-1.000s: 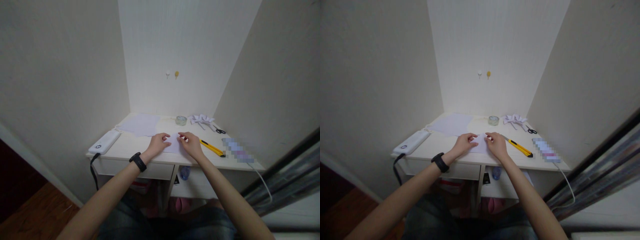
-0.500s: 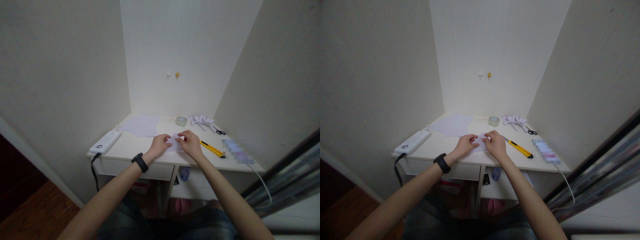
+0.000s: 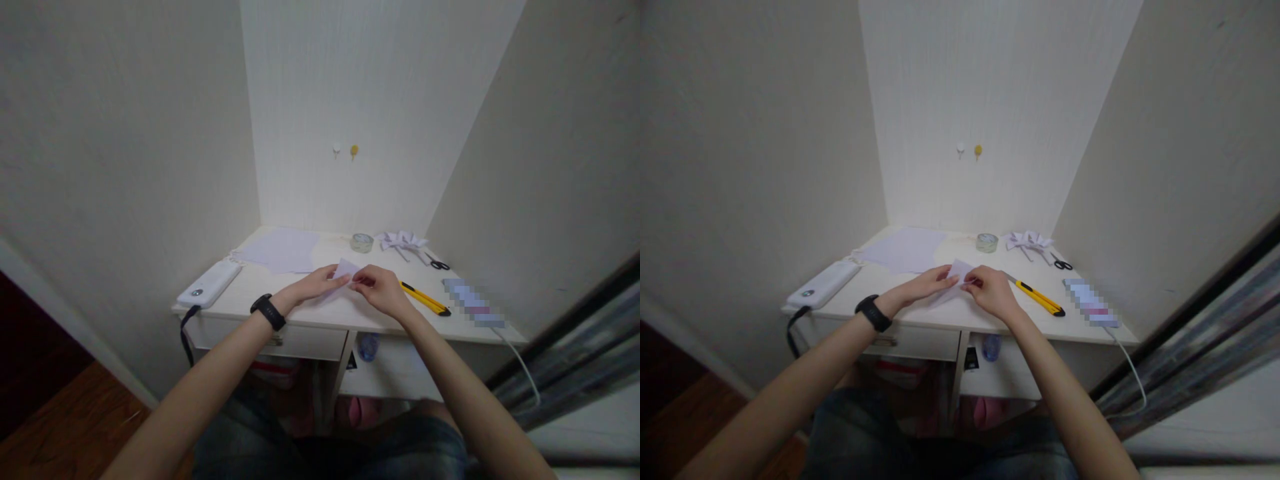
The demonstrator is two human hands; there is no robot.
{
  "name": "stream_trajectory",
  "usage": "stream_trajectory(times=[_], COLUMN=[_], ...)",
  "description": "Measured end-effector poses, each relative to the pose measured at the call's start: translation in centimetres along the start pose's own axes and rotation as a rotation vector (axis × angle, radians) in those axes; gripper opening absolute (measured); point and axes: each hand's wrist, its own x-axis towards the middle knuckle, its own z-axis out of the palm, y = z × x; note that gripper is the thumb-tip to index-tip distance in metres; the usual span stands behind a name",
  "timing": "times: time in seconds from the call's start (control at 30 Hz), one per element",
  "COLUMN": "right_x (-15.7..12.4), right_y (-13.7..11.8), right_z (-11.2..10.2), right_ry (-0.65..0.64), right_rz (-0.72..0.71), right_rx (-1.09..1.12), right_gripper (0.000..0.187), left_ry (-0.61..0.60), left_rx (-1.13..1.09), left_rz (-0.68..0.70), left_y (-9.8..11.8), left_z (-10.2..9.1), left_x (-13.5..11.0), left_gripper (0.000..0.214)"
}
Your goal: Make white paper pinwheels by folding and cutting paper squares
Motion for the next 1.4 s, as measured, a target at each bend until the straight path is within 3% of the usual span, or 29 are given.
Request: stream_trajectory(times=[0.17,0.3,0.4,0.5,0.63,0.8,0.97,1.1,1.3,1.4], right_x=[-0.2,-1.3,-2.3,-3.0,-3.7,-4.7,-5.0,-4.8,-4.6,-4.7], right_y=[-0.5,0.1,1.7,3.9,6.6,8.5,8.5,8.1,7.8,7.8], right_z=[-0.6,-0.9,-1.2,-1.2,-0.5,0.5,0.7,0.8,0.9,0.5], right_ry=[-0.048,0.103,0.243,0.320,0.286,0.254,0.310,0.323,0.279,0.207], right_rz=[-0.148,-0.166,-0.089,0.071,0.324,0.491,0.638,0.707,0.759,0.684], right_rx=[0.034,0.035,0.023,0.058,0.282,0.507,0.702,0.736,0.701,0.593], right_gripper=[0.009,0.007,0.008,0.010,0.019,0.028,0.035,0.037,0.036,0.033], left_ry=[0.162,0.457,0.566,0.587,0.557,0.386,0.173,0.270,0.423,0.423], left_rx=[0.018,-0.167,-0.447,-0.680,-0.668,-0.587,-0.456,-0.213,-0.307,-0.236], left_rz=[-0.095,-0.233,-0.312,-0.306,-0.255,-0.284,-0.258,-0.302,-0.459,-0.523], left_y=[-1.1,-1.7,-1.6,-1.4,-1.8,-2.7,-3.3,-3.9,-4.2,-3.8], left_z=[-0.1,0.1,-0.1,-0.4,-0.5,-0.9,-1.7,-0.9,0.8,0.7], left_x=[0.8,0.7,0.4,0.0,-0.4,-1.3,-2.1,-1.8,-1.1,-1.2], left_gripper=[0.045,0.030,0.022,0.036,0.065,0.026,0.031,0.021,0.021,0.021])
